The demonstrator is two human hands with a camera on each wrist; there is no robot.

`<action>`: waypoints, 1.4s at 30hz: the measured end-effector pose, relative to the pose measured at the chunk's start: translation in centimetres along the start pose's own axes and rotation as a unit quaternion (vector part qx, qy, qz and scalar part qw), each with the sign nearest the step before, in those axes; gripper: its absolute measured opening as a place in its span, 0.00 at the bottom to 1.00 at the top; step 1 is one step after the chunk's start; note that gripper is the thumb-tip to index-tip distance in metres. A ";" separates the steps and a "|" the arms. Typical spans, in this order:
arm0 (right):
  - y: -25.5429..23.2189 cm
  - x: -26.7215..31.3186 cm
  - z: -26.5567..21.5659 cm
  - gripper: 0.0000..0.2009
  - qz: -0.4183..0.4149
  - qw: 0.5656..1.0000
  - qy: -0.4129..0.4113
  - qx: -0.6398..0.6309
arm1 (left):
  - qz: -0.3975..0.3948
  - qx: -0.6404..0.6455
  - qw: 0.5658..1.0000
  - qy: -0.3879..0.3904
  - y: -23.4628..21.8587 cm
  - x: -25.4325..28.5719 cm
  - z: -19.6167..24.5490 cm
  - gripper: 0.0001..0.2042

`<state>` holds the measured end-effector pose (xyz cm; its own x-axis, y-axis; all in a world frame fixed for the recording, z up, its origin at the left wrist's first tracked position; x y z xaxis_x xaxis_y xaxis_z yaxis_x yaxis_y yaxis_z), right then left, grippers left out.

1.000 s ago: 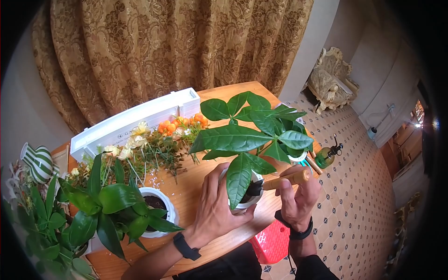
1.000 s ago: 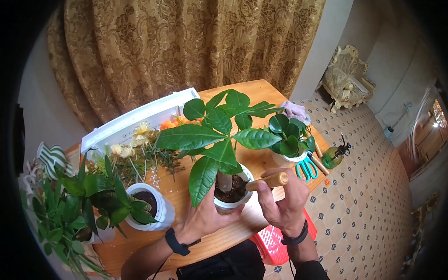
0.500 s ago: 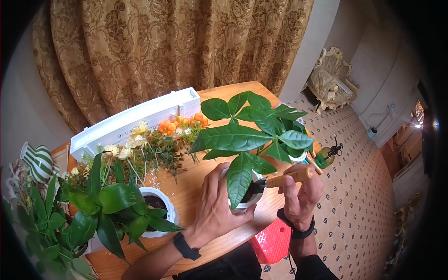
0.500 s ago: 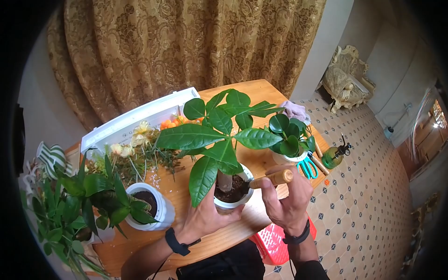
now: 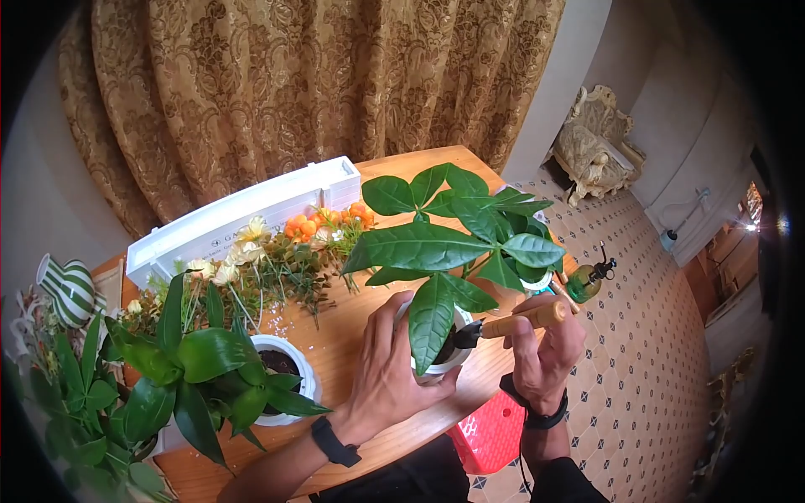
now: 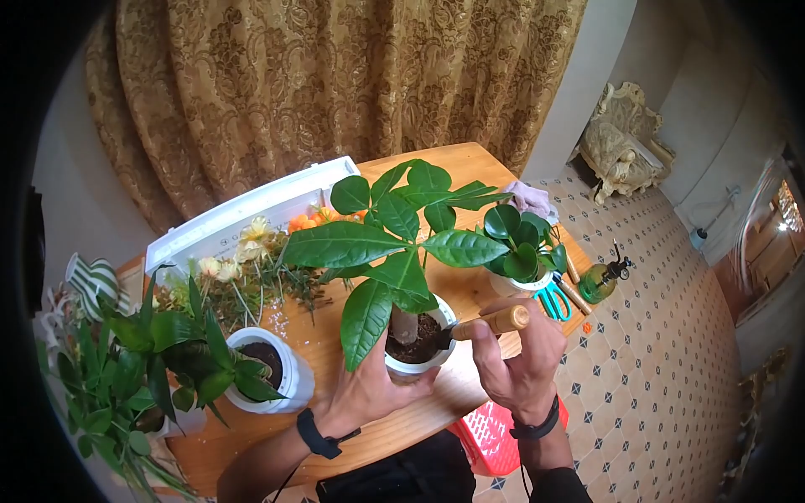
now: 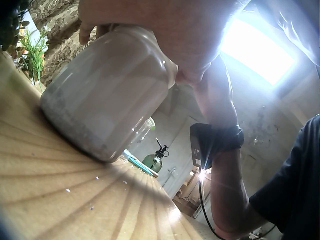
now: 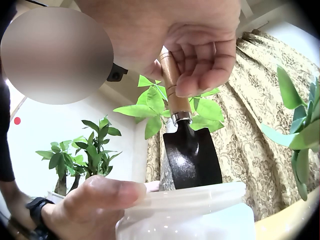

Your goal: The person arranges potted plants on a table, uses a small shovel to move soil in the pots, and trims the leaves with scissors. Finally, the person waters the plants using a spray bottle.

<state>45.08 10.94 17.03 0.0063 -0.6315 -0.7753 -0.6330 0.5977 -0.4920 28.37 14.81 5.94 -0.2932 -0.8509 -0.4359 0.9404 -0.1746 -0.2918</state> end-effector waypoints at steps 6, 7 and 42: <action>0.6 -0.1 -0.1 0.06 -0.031 0.999 0.008 0.003 | -0.008 0.017 1.000 -0.016 0.2 0.0 -0.4 0.43; 0.4 -0.1 -0.1 0.06 -0.018 1.000 0.008 -0.003 | -0.010 0.017 1.000 -0.019 0.2 0.0 -0.4 0.43; 0.4 0.8 -1.1 0.06 -0.001 0.999 -0.008 -0.033 | -0.013 0.004 0.999 -0.039 0.2 0.2 -0.6 0.44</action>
<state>43.95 10.13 16.69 0.0199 -0.6236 -0.7815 -0.6834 0.5621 -0.4659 28.42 14.87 5.24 -0.3042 -0.8822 -0.3595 0.9339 -0.2017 -0.2953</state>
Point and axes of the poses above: each hand's wrist, its own x-axis away from the middle knuckle, its own y-axis out of the palm, z = x × y, the point moved 9 cm from there along -x, towards the middle knuckle, and after that the axes turned 10 degrees about x, right-handed, at the moved point
